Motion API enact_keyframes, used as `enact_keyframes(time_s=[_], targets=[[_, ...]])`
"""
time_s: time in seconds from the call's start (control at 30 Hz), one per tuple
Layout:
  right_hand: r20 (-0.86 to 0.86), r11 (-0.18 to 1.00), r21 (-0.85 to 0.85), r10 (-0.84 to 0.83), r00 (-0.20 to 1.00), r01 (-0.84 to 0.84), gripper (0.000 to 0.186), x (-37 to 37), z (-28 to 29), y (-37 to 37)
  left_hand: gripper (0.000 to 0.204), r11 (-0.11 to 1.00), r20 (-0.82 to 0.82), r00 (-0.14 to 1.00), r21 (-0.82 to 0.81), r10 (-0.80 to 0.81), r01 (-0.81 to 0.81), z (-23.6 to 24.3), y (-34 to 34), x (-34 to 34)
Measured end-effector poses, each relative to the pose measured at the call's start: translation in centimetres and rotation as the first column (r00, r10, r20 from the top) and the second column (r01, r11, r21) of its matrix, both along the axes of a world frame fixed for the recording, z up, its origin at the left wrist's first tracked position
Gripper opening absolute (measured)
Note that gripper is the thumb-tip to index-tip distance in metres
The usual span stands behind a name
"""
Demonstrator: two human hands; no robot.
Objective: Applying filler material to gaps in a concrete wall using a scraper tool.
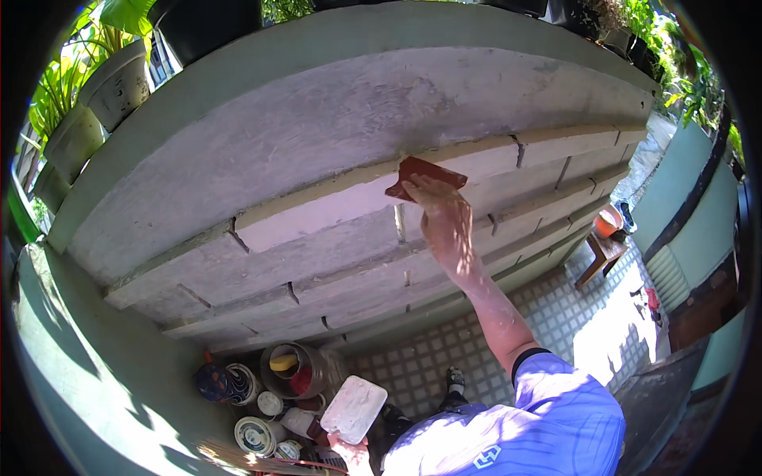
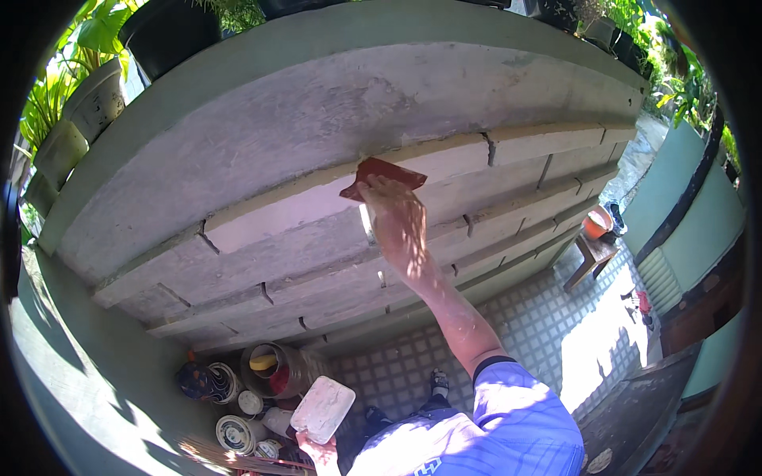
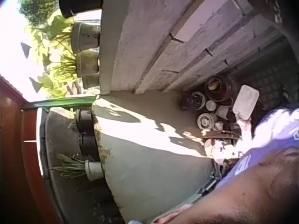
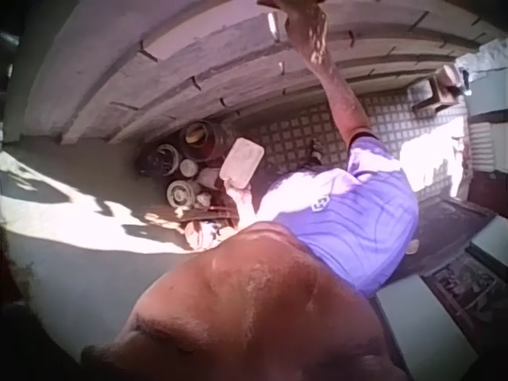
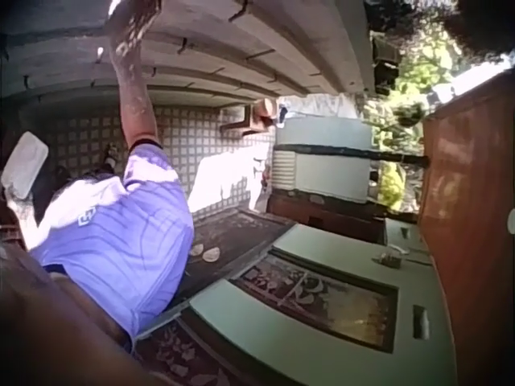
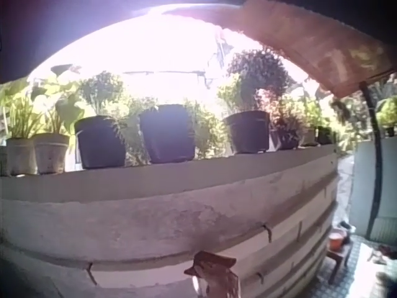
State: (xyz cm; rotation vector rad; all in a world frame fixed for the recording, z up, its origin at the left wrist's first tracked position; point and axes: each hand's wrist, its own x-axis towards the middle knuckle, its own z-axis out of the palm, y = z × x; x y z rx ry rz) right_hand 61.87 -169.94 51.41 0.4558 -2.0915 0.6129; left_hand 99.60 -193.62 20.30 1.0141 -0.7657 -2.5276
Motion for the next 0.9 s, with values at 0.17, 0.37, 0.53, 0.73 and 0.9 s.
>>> enact_keyframes(time_s=[0.17, 0.37, 0.53, 0.73, 0.9], targets=[[0.07, 0.974, 0.005, 0.226, 0.972, -0.227, 0.05, 1.1, 1.1, -5.7, 0.047, 0.994, -0.03, 0.999, -0.11, -0.018, 0.014, -1.3, 2.1, -0.6], [0.27, 0.713, -0.058, 0.685, 0.676, -0.699, 0.043, 5.6, 1.3, -2.8, 0.031, 0.977, 0.007, 0.979, -0.063, 0.205, -0.204, 0.6, 5.5, -0.8], [0.309, 0.387, -0.425, 0.912, 0.271, -0.818, 0.031, 6.1, -3.2, 1.0, 0.055, 0.985, 0.047, 0.993, -0.145, 0.104, -0.096, 3.0, 8.0, -4.0], [0.417, 0.493, -0.748, 0.87, 0.264, -0.445, 0.022, 5.5, -8.6, 4.3, 0.058, 0.955, -0.007, 0.999, -0.295, 0.032, -0.033, 8.0, 10.1, -11.4], [0.638, 0.713, -0.444, 0.677, 0.367, -0.543, 0.023, 5.6, -10.5, 5.6, 0.062, 0.93, -0.031, 0.999, -0.367, 0.016, -0.026, 10.9, 12.2, -15.9]])
